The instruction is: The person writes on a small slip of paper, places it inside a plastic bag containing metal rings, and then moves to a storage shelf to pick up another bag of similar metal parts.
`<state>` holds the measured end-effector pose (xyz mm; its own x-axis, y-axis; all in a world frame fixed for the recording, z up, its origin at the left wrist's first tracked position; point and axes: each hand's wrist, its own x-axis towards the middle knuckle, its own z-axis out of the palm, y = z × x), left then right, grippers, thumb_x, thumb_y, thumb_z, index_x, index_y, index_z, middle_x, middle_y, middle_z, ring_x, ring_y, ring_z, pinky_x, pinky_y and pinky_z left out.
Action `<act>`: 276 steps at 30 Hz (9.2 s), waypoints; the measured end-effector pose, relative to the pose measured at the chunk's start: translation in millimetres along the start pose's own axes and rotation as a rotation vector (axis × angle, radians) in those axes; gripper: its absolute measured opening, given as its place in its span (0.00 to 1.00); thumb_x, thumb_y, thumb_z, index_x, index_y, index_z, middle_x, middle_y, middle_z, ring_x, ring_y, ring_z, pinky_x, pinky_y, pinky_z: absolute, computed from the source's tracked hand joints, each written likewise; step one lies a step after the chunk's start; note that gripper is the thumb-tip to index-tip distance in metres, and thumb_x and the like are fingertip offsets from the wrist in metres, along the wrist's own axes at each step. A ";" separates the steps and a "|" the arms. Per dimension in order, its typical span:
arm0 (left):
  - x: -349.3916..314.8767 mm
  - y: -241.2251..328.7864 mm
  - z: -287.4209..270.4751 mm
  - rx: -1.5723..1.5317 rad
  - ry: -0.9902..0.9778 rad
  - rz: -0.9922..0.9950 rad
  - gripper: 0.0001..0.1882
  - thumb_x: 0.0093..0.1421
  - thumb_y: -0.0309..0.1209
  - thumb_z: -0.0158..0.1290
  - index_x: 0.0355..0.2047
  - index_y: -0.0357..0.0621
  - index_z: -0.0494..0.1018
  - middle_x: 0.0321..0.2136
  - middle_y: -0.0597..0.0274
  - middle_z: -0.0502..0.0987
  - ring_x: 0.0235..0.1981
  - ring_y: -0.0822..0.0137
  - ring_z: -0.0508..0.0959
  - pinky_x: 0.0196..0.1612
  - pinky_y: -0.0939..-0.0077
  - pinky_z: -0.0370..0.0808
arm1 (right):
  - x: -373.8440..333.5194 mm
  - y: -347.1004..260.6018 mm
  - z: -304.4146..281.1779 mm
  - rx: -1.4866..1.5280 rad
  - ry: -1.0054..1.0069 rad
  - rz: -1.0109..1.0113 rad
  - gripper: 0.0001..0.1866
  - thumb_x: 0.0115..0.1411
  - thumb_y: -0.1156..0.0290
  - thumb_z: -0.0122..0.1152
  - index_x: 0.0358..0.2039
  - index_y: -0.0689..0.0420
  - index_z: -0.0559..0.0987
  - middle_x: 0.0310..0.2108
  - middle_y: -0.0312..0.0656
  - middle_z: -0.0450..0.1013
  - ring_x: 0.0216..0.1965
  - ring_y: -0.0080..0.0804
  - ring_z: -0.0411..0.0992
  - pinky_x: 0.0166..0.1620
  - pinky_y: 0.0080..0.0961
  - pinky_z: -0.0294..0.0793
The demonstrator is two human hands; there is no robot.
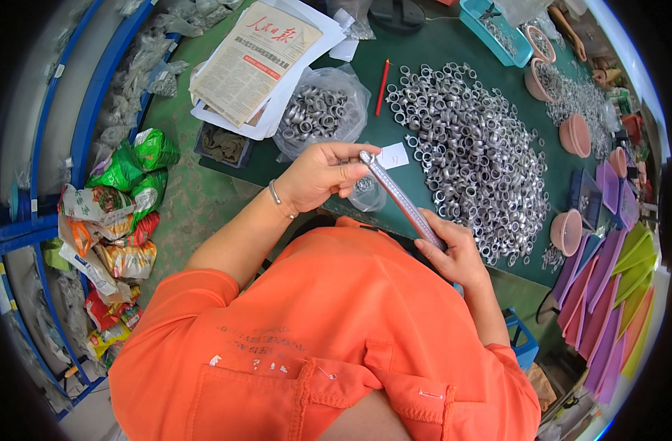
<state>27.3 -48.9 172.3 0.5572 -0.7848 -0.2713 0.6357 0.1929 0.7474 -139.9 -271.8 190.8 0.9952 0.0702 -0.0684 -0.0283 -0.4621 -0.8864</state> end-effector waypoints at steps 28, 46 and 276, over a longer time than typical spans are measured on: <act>-2.0 -22.2 8.4 0.179 -0.124 0.154 0.20 0.40 0.19 0.65 0.36 0.37 0.75 0.35 0.62 0.73 0.36 0.73 0.73 0.39 0.81 0.71 | 13.9 -12.7 -10.4 0.114 -0.206 -0.062 0.23 0.55 0.71 0.58 0.52 0.62 0.70 0.29 0.46 0.75 0.28 0.36 0.74 0.32 0.26 0.72; -3.1 -27.7 14.7 0.601 -0.135 0.450 0.16 0.41 0.22 0.67 0.32 0.39 0.75 0.33 0.61 0.73 0.34 0.74 0.72 0.35 0.83 0.70 | 15.7 -14.6 -14.1 -0.237 -0.152 -0.129 0.23 0.53 0.72 0.59 0.51 0.57 0.72 0.28 0.46 0.73 0.24 0.37 0.72 0.28 0.25 0.70; -479.6 169.4 -378.5 1.103 1.173 0.231 0.04 0.48 0.26 0.54 0.23 0.39 0.70 0.23 0.49 0.71 0.26 0.47 0.72 0.28 0.59 0.68 | 400.0 -365.3 556.1 0.099 -0.491 -1.104 0.06 0.44 0.81 0.63 0.23 0.60 0.74 0.22 0.44 0.70 0.24 0.42 0.69 0.27 0.33 0.69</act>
<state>69.9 583.1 199.5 0.9881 0.1540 0.0006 0.1025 -0.6611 0.7433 216.3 416.7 232.5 0.3470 0.7216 0.5991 0.7850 0.1262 -0.6066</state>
